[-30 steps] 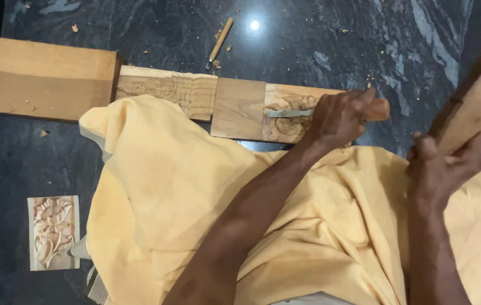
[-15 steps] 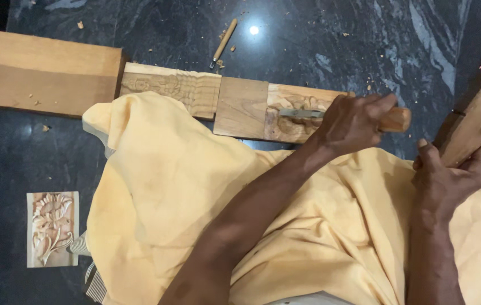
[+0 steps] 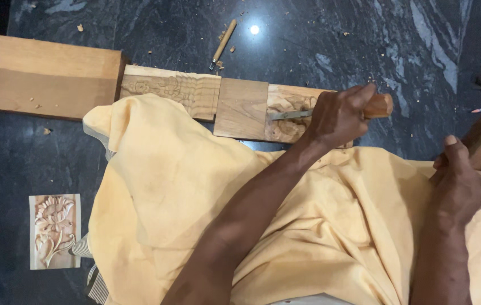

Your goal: The person carves a floral design into a wooden plank using a chisel and a wooden mallet. They repeatedly strike the chisel to remove wood shavings and refine the pattern.

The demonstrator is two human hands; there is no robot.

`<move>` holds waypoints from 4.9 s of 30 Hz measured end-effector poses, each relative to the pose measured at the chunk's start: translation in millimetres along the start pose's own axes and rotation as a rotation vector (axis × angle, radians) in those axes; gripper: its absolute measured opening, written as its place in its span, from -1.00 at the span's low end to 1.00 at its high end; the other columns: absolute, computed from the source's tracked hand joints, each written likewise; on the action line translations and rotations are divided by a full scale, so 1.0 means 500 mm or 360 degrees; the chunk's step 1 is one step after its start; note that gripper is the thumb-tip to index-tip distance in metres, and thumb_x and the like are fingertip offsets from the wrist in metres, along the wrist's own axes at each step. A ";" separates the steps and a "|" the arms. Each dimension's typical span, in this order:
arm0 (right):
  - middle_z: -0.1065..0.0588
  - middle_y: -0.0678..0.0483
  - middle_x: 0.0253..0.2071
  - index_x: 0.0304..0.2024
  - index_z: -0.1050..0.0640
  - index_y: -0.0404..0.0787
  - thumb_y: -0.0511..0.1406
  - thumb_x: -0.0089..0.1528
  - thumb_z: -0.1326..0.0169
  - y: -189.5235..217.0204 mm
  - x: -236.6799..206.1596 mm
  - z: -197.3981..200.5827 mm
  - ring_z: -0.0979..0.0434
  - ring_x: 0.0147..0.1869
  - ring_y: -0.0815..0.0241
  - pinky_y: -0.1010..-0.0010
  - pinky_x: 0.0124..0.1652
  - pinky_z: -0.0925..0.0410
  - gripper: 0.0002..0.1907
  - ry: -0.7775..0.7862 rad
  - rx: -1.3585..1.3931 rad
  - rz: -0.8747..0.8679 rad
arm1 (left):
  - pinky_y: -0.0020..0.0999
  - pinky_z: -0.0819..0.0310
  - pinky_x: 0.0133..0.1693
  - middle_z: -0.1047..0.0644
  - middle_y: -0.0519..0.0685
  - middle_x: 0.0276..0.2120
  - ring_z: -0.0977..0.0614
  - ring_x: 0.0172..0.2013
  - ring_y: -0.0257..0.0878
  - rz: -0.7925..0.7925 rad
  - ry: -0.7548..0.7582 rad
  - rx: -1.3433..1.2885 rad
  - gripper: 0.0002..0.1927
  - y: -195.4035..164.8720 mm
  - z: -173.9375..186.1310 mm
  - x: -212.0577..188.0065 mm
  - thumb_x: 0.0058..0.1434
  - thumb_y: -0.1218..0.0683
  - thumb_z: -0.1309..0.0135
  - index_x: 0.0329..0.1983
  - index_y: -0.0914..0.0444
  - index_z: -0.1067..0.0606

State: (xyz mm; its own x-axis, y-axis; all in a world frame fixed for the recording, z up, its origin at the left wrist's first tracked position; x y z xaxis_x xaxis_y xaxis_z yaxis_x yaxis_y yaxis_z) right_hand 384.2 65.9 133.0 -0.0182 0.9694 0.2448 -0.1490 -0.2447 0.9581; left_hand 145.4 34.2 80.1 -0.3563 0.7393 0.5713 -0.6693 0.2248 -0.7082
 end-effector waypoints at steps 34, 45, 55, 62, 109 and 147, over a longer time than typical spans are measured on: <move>-0.47 0.10 -0.06 0.26 -0.42 -0.30 -0.51 0.17 -0.08 0.044 -0.064 -0.109 -0.47 -0.14 0.33 0.50 -0.20 -0.37 -0.43 0.0375 -0.0171 -0.0192 | -0.17 -0.65 -0.23 -0.66 0.12 -0.16 -0.74 -0.24 -0.02 0.0075 0.0132 0.0074 -0.43 0.020 -0.029 -0.008 -0.07 0.27 -0.20 0.10 0.31 -0.52; -0.44 0.08 -0.06 0.26 -0.39 -0.32 -0.49 0.21 -0.08 0.066 -0.081 -0.105 -0.45 -0.15 0.28 0.45 -0.19 -0.34 -0.47 0.0214 -0.0095 -0.0085 | -0.14 -0.63 -0.21 -0.66 0.09 -0.10 -0.73 -0.21 -0.02 0.0071 0.0206 0.0104 -0.38 0.022 -0.024 -0.016 -0.12 0.25 -0.22 0.12 0.31 -0.52; -0.48 0.06 0.07 0.31 -0.40 -0.31 -0.49 0.25 -0.07 0.046 -0.086 -0.099 -0.47 0.03 0.26 0.43 0.07 -0.39 -0.46 0.0285 -0.0299 0.0036 | -0.11 -0.61 -0.21 -0.66 0.06 -0.19 -0.72 -0.24 0.00 0.0119 0.0325 0.0186 -0.43 0.038 -0.036 -0.018 -0.09 0.24 -0.23 0.09 0.28 -0.53; -0.48 0.03 0.01 0.34 -0.38 -0.26 -0.44 0.19 -0.17 0.038 -0.093 -0.106 -0.49 -0.07 0.16 0.40 -0.10 -0.39 -0.36 0.0213 -0.0385 -0.0292 | -0.19 -0.65 -0.29 -0.67 0.05 -0.17 -0.73 -0.31 -0.10 0.0038 0.0156 0.0109 -0.44 0.022 -0.010 -0.014 -0.06 0.28 -0.19 0.10 0.29 -0.53; -0.49 0.03 0.17 0.33 -0.42 -0.34 -0.54 0.26 -0.22 0.047 -0.082 -0.132 -0.50 0.21 0.21 0.40 0.17 -0.38 -0.43 0.0537 -0.0435 0.0074 | -0.20 -0.67 -0.22 -0.66 0.08 -0.09 -0.74 -0.27 -0.04 -0.0039 0.0073 0.0070 -0.38 0.028 -0.021 0.007 -0.12 0.27 -0.19 0.11 0.26 -0.48; -0.51 0.08 -0.17 0.17 -0.48 -0.29 -0.54 0.23 -0.13 -0.081 -0.044 -0.137 -0.51 -0.30 0.34 0.53 -0.35 -0.39 -0.56 0.0470 0.0087 -0.0605 | -0.40 -0.33 -0.76 -0.57 0.00 -0.50 -0.47 -0.73 -0.38 -0.0794 -0.0081 0.0418 -0.57 -0.149 0.007 0.047 0.42 -0.13 0.15 -0.20 0.29 -0.54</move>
State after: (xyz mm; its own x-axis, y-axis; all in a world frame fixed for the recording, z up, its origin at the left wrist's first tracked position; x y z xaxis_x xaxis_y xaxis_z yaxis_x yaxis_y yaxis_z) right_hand 322.8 55.8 78.8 -0.2535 0.9524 -0.1694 -0.1476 0.1350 0.9798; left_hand 184.4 32.6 147.7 0.0184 0.5512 0.8342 -0.9021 0.3688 -0.2238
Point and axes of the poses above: each hand's wrist, its own x-axis towards the middle knuckle, its own z-axis out of the back of the hand, y = z × x, the point moved 8 cm from there along x, towards the middle knuckle
